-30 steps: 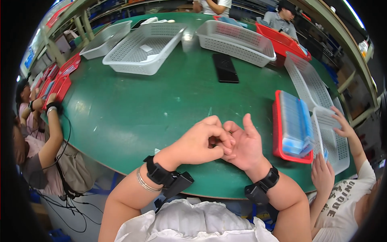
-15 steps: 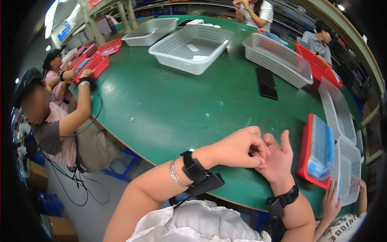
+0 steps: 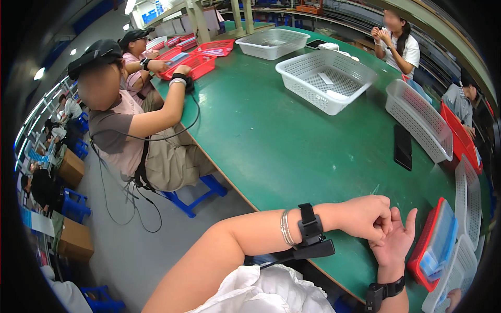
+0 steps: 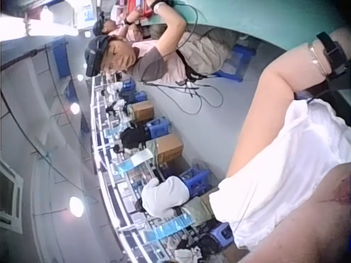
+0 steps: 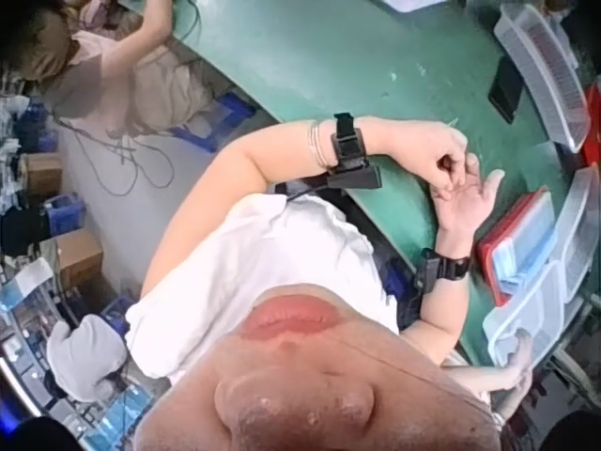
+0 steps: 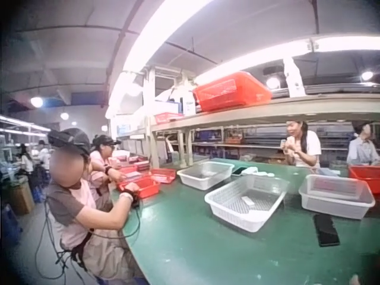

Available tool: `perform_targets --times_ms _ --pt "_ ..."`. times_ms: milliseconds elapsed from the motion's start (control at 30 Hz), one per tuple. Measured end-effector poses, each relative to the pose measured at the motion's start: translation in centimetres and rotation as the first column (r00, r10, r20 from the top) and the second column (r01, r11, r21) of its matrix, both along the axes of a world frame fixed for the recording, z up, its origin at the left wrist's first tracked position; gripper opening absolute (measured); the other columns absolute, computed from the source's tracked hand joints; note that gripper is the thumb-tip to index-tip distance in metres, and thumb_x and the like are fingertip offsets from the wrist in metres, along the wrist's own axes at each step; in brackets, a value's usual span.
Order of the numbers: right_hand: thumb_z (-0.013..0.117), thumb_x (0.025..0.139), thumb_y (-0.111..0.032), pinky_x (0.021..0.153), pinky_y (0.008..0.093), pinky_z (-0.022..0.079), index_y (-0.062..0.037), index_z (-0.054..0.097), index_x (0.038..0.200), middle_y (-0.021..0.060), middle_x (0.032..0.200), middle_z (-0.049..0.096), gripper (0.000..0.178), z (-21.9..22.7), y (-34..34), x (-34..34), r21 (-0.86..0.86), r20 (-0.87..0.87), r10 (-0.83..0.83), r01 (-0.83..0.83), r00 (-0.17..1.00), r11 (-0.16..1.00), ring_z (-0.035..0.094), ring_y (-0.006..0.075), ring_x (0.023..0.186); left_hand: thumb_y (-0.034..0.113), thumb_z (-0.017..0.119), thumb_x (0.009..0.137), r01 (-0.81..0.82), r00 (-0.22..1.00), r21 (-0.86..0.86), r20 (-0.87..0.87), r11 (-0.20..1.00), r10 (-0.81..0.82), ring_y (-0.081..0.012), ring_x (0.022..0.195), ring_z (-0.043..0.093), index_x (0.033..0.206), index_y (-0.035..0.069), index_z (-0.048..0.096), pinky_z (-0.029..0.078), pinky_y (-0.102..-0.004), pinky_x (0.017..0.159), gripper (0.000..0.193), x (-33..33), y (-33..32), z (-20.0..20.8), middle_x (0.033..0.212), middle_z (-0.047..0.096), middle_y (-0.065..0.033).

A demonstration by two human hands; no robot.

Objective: The person is assembling or inspecting small electronic components, specifically labeling or casing blue electronic devices.

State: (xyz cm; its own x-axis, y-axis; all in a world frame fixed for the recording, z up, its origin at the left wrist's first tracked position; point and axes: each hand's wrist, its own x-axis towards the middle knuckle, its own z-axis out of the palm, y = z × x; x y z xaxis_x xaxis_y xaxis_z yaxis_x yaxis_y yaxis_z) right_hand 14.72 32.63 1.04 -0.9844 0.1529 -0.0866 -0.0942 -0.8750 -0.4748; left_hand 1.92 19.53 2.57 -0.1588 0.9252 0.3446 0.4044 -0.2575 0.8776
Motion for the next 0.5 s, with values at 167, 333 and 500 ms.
perform_targets --times_ms 167,333,500 --pt "0.039 0.099 -0.062 0.043 0.0292 0.048 -0.0073 0.069 0.100 0.0182 0.099 0.072 0.062 0.05 -0.13 -0.18 0.016 -0.008 0.025 -0.025 1.000 1.000 0.070 0.0275 0.085 0.011 0.073 0.072 -0.050 0.999 -0.035 -0.002 0.998 0.050 -0.0161 0.077 0.059 0.082 0.005 0.071 0.051 -0.0294 0.065 0.012 0.07 -0.21 0.01 0.084 0.059 -0.0063" --pt "0.037 0.099 -0.062 0.043 0.0292 0.047 -0.0083 0.068 0.103 0.0189 0.101 0.071 0.062 -0.35 0.36 -0.17 0.017 -0.077 0.093 -0.092 0.993 0.996 0.069 0.0265 0.080 0.010 0.067 0.071 -0.074 0.997 0.005 0.014 0.997 0.074 -0.0175 0.078 0.059 0.077 0.006 0.070 0.051 -0.0306 0.064 0.008 0.01 -0.06 -0.17 0.082 0.060 -0.0062" --pt "0.036 0.099 -0.063 0.043 0.0293 0.047 -0.0082 0.067 0.105 0.0196 0.105 0.070 0.063 -0.39 0.28 -0.11 0.012 -0.043 0.063 -0.062 0.997 0.998 0.069 0.0265 0.079 0.009 0.066 0.071 -0.082 0.996 0.016 -0.015 0.997 0.082 -0.0171 0.080 0.059 0.077 0.005 0.071 0.051 -0.0307 0.065 0.008 0.05 0.01 -0.26 0.080 0.062 -0.0062"
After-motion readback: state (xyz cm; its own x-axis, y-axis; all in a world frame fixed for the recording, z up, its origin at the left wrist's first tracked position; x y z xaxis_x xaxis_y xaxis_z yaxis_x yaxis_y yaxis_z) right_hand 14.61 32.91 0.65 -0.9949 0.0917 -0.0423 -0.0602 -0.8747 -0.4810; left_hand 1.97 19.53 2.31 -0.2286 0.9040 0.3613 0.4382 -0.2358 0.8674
